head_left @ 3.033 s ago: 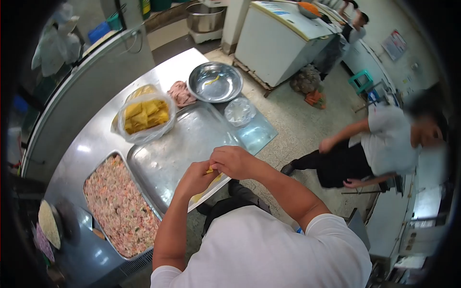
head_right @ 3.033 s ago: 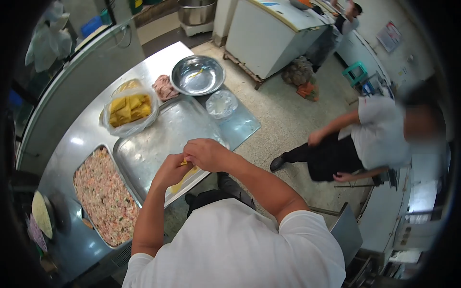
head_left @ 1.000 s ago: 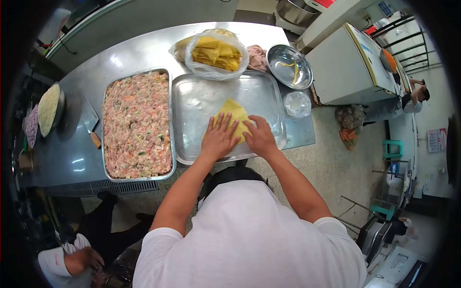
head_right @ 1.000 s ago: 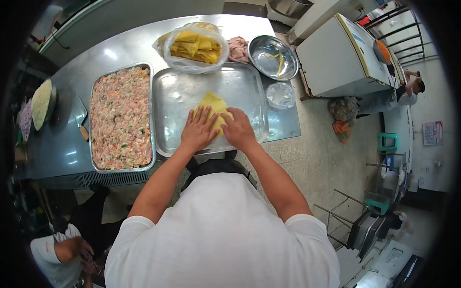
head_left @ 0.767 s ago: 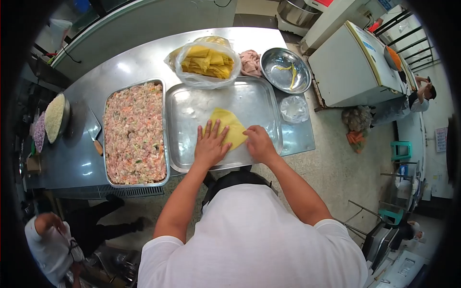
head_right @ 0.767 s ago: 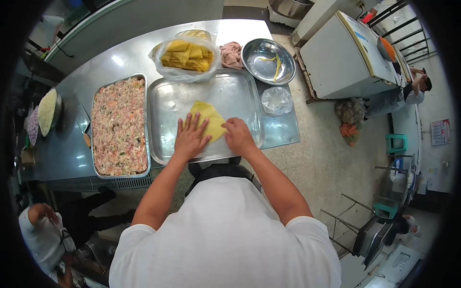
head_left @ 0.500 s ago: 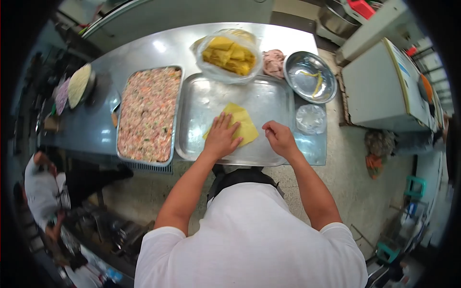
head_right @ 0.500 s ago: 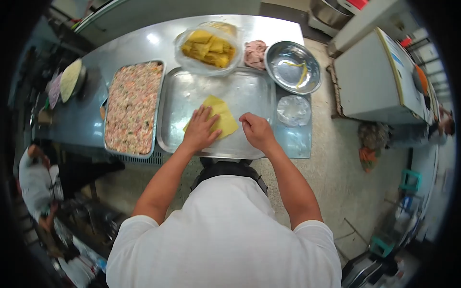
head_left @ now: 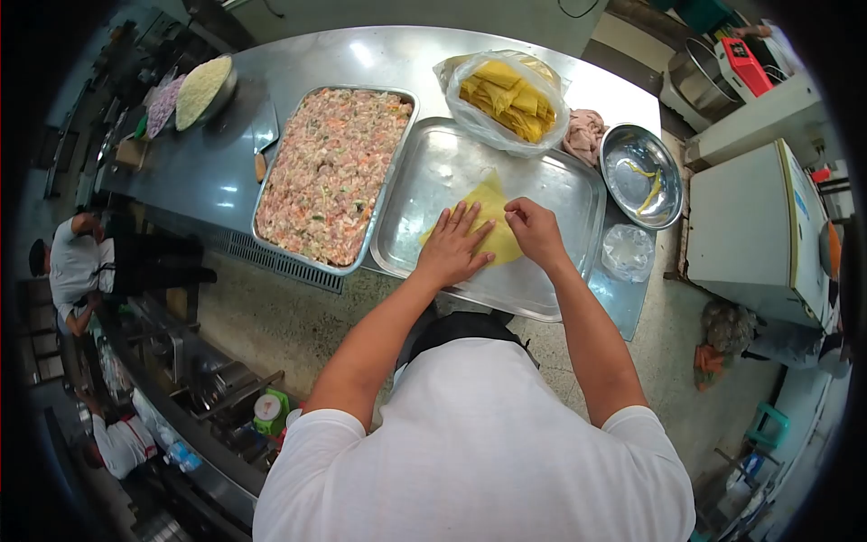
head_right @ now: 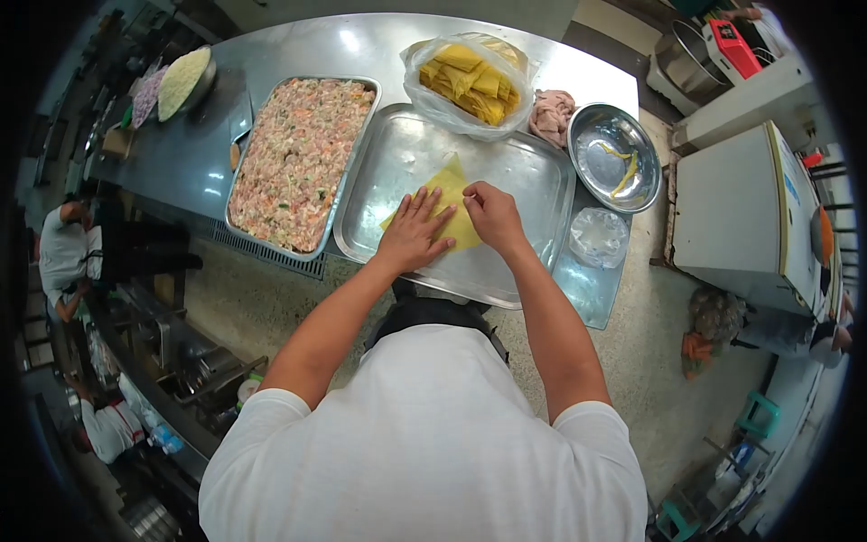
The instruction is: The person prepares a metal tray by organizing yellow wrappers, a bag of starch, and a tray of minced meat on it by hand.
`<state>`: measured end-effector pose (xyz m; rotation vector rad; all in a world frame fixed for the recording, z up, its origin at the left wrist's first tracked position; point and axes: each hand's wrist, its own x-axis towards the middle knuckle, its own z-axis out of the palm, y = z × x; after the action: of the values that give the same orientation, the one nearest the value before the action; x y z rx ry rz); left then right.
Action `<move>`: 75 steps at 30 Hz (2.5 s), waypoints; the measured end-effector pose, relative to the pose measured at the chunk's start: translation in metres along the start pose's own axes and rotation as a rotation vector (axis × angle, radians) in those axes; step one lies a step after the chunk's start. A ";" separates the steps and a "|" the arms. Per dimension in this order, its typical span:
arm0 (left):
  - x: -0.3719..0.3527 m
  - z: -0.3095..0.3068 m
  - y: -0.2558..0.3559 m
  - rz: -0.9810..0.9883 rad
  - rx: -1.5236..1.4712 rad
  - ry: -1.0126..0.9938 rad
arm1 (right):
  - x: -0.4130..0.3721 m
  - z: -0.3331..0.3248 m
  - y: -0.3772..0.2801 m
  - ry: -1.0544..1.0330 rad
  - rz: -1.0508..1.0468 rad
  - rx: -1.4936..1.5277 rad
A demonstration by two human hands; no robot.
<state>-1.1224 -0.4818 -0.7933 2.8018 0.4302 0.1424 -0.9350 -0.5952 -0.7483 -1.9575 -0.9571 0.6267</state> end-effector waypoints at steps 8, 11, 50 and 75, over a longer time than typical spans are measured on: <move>-0.009 -0.007 -0.025 0.060 -0.008 0.016 | 0.008 0.010 -0.019 0.026 -0.027 -0.215; -0.016 -0.008 -0.028 0.070 -0.001 -0.007 | 0.046 0.015 -0.031 0.329 -0.196 -0.252; -0.042 -0.009 -0.056 0.058 -0.062 -0.012 | -0.005 0.144 -0.135 -0.303 -0.653 -0.387; -0.039 -0.003 -0.050 0.054 -0.081 0.079 | -0.005 0.232 -0.166 -0.528 -0.818 -0.626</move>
<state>-1.1740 -0.4478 -0.8077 2.7359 0.3580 0.2771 -1.1680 -0.4324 -0.7259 -1.6610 -2.3380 0.3734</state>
